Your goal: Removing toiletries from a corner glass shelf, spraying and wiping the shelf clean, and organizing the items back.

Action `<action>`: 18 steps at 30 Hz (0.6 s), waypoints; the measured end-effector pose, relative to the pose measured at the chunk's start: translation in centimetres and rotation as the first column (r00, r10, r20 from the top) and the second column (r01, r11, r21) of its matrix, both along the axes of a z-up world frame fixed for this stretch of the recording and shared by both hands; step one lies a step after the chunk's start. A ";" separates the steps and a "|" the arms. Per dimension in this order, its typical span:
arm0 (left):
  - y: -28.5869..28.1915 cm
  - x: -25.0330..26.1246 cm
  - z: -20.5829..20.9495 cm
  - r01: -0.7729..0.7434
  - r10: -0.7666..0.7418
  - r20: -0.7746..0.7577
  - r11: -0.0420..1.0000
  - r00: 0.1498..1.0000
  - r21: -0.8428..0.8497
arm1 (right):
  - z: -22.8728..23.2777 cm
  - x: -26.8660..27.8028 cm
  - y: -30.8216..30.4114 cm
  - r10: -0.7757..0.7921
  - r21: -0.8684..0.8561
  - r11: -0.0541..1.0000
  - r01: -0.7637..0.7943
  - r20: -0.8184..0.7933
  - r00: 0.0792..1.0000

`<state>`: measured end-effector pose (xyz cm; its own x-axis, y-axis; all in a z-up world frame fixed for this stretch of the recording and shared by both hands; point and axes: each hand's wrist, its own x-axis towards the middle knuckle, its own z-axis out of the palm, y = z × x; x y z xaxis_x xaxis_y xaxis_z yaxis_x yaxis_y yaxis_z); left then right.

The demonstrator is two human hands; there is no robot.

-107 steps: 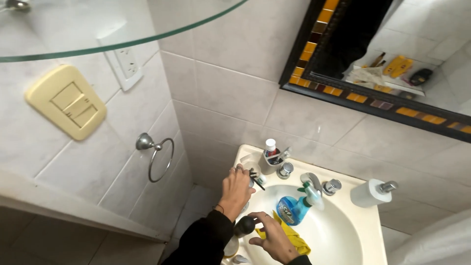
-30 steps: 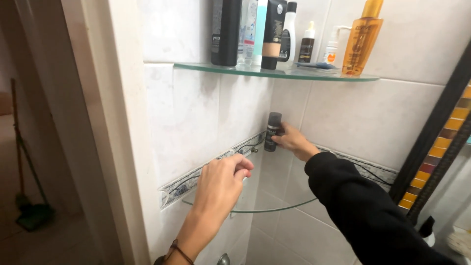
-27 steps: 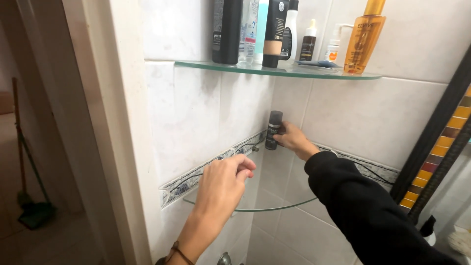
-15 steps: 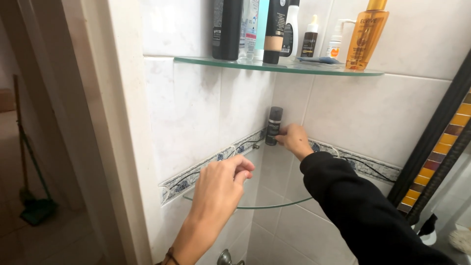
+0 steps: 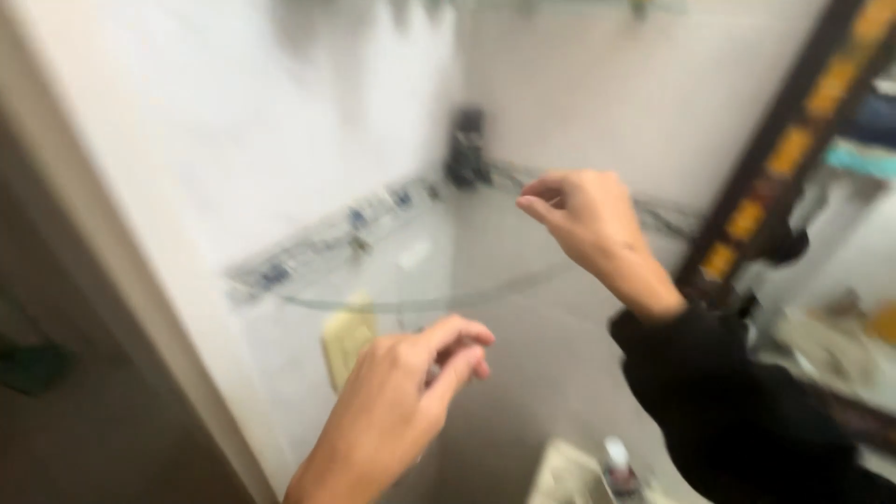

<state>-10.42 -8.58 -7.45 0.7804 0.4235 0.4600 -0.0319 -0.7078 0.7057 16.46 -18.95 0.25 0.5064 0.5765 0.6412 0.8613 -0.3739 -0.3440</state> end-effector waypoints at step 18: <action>-16.9 7.4 -41.6 0.604 -0.443 -0.550 0.783 0.708 0.147 | -43.6 -12.2 -27.0 -0.414 -0.418 0.899 0.129 -0.721 0.555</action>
<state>-3.06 -25.47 -49.05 0.9766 -0.2146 0.0112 -0.1920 -0.8481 0.4938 4.22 -45.90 -43.39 0.8823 0.3980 -0.2515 0.1476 -0.7412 -0.6549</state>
